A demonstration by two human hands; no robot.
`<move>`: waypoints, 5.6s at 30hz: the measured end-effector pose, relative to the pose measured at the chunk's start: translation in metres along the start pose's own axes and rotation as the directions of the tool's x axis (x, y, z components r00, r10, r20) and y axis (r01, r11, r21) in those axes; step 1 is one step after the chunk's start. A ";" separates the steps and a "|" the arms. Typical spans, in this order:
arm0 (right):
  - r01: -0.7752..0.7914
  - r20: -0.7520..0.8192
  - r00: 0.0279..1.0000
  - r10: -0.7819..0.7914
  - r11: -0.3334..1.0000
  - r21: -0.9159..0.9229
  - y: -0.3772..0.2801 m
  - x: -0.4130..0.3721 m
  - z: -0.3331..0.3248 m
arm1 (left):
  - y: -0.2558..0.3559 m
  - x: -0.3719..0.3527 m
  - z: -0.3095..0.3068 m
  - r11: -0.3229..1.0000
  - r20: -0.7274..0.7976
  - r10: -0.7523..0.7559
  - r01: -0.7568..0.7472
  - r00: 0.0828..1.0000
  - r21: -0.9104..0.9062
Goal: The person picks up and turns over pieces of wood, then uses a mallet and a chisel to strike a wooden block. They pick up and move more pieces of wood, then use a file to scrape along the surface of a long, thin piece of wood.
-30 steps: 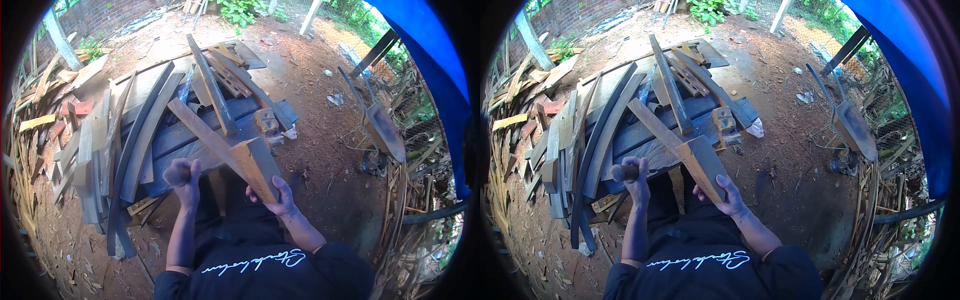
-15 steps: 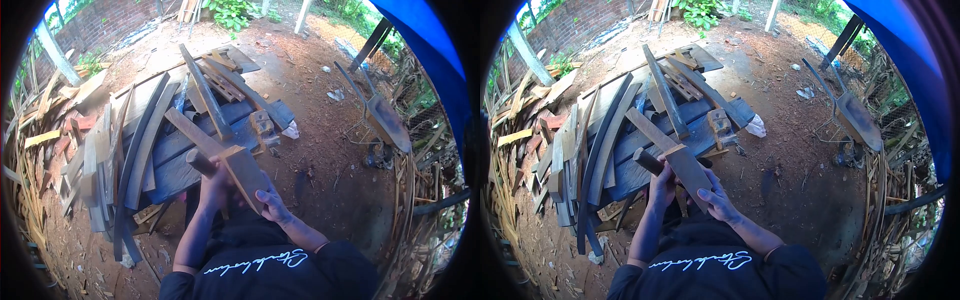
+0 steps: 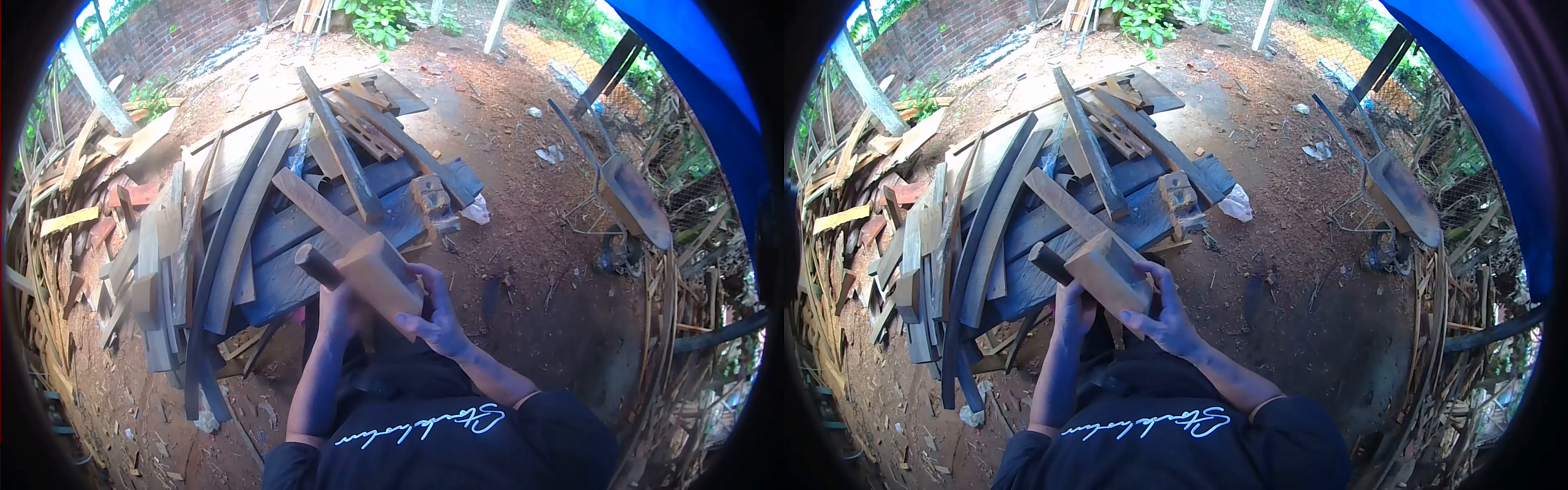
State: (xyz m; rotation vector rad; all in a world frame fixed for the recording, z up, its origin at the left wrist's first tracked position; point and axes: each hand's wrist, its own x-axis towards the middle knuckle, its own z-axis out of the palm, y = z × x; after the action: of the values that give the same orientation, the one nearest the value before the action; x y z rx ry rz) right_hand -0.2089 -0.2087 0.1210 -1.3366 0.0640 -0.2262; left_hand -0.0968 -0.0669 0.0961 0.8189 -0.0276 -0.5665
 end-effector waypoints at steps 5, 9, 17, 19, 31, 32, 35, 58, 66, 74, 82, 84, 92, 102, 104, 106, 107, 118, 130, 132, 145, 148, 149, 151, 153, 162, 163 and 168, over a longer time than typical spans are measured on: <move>0.265 0.046 0.959 -0.279 0.833 -0.486 -0.006 0.003 0.005 | 0.006 -0.007 0.002 0.997 -0.083 -0.057 0.052 0.995 -0.061; 0.316 0.075 0.935 -0.348 0.713 -0.626 -0.008 0.007 0.011 | 0.000 -0.002 -0.026 0.986 -0.012 -0.023 0.020 1.000 -0.165; 0.153 -0.071 0.966 -0.249 0.769 -0.621 0.014 0.022 -0.006 | 0.021 -0.004 -0.050 0.992 -0.181 0.025 -0.046 0.983 -0.115; 0.090 -0.207 0.946 -0.249 0.815 -0.572 0.023 0.026 -0.025 | 0.024 -0.003 -0.065 0.990 -0.222 0.027 -0.056 0.975 -0.126; 0.027 -0.564 0.689 -0.455 0.794 -0.608 0.065 0.111 -0.205 | 0.032 0.001 -0.098 0.968 -0.381 0.093 -0.174 0.920 -0.183; -0.033 -0.590 0.671 -0.450 0.777 -0.629 0.066 0.123 -0.219 | 0.031 0.001 -0.099 0.969 -0.382 0.076 -0.159 0.921 -0.190; -0.043 -0.580 0.688 -0.435 0.774 -0.631 0.082 0.155 -0.270 | 0.032 0.000 -0.082 0.967 -0.424 0.058 -0.156 0.904 -0.200; -0.095 -0.438 0.877 -0.197 0.823 -0.560 0.084 0.193 -0.302 | -0.008 0.011 -0.053 0.993 -0.431 -0.021 -0.030 0.902 -0.112; 0.037 -0.354 0.916 -0.187 0.920 -0.390 0.037 0.137 -0.152 | 0.001 0.005 -0.068 0.990 -0.528 -0.018 -0.059 0.849 -0.130; 0.149 -0.292 0.867 -0.404 0.769 -0.622 0.051 0.145 -0.130 | 0.009 -0.002 -0.087 0.987 -0.534 -0.076 -0.012 0.842 -0.160; -0.029 -0.478 0.747 -0.463 0.695 -0.719 0.063 0.205 -0.269 | 0.026 -0.007 -0.101 0.969 -0.528 0.049 -0.167 0.848 -0.180; -0.029 -0.435 0.803 -0.407 0.702 -0.711 0.082 0.207 -0.285 | 0.026 -0.005 -0.093 0.974 -0.537 0.037 -0.151 0.843 -0.170; -0.114 -0.293 0.929 -0.227 0.577 -0.809 0.079 0.191 -0.288 | 0.012 0.020 -0.039 0.994 -0.448 0.036 -0.077 0.893 -0.074; -0.190 0.107 0.980 0.168 0.950 0.248 0.015 0.078 -0.153 | 0.016 0.045 0.079 0.440 0.369 0.054 -0.354 0.928 0.825; -0.277 0.195 0.957 0.215 0.876 0.395 0.010 0.052 -0.140 | 0.003 0.058 0.072 -0.035 0.574 -0.019 -0.574 0.819 0.818; -0.363 0.288 0.927 0.241 0.773 0.520 -0.001 0.037 -0.131 | -0.006 0.069 0.067 -0.144 0.632 -0.073 -0.635 0.772 0.759; -0.425 0.303 0.900 0.313 0.785 0.452 -0.007 0.032 -0.127 | -0.009 0.074 0.065 -0.248 0.681 -0.127 -0.688 0.721 0.682; -0.193 -0.263 0.945 0.193 0.981 0.026 0.004 0.055 -0.098 | -0.007 0.075 0.076 -0.216 0.712 0.165 -0.679 0.683 0.702; -0.019 -0.270 0.957 -0.102 0.910 -0.413 0.097 0.201 -0.084 | 0.016 -0.001 -0.033 -0.068 0.272 0.244 -0.263 0.931 0.962; -0.108 -0.292 0.956 -0.044 0.867 -0.487 0.092 0.216 -0.075 | 0.021 -0.016 -0.054 -0.043 0.204 0.281 -0.200 0.938 0.979; -0.138 -0.139 0.955 -0.261 0.025 -0.990 0.087 0.196 -0.071 | 0.032 -0.056 -0.122 0.183 -0.024 0.401 -0.054 0.916 0.982; -0.025 -0.082 0.903 -0.422 0.140 -0.990 0.066 0.190 -0.051 | 0.038 -0.051 -0.123 0.232 -0.032 0.400 -0.068 0.916 0.970; -0.023 -0.080 0.904 -0.420 0.139 -0.990 0.064 0.189 -0.043 | 0.040 -0.049 -0.123 0.234 -0.035 0.401 -0.066 0.915 0.970; 0.137 0.059 0.915 -0.400 0.170 -0.976 0.065 0.182 -0.021 | 0.041 -0.043 -0.123 0.224 0.002 0.388 -0.096 0.921 0.970; 0.082 0.040 0.964 -0.261 0.153 -0.985 0.068 0.159 0.004 | 0.036 -0.040 -0.122 0.254 0.002 0.372 -0.103 0.928 0.962; -0.059 -0.058 0.998 0.008 0.155 -0.986 0.106 0.072 -0.019 | 0.008 -0.051 -0.127 0.386 -0.032 0.197 -0.048 0.980 0.921; -0.076 -0.077 0.997 0.004 0.155 -0.985 0.110 0.070 -0.028 | 0.005 -0.049 -0.128 0.383 -0.019 0.184 -0.054 0.983 0.922; -0.195 -0.120 0.979 0.166 0.569 -0.799 0.085 0.065 -0.032 | 0.010 -0.032 -0.117 0.432 -0.012 0.119 -0.041 0.993 0.901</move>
State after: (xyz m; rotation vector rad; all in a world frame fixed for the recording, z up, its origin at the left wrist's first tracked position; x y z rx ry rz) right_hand -0.1400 -0.2345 0.0364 -2.2452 0.3734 -0.0248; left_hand -0.0913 0.0338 0.0284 1.9137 -0.3354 -0.3947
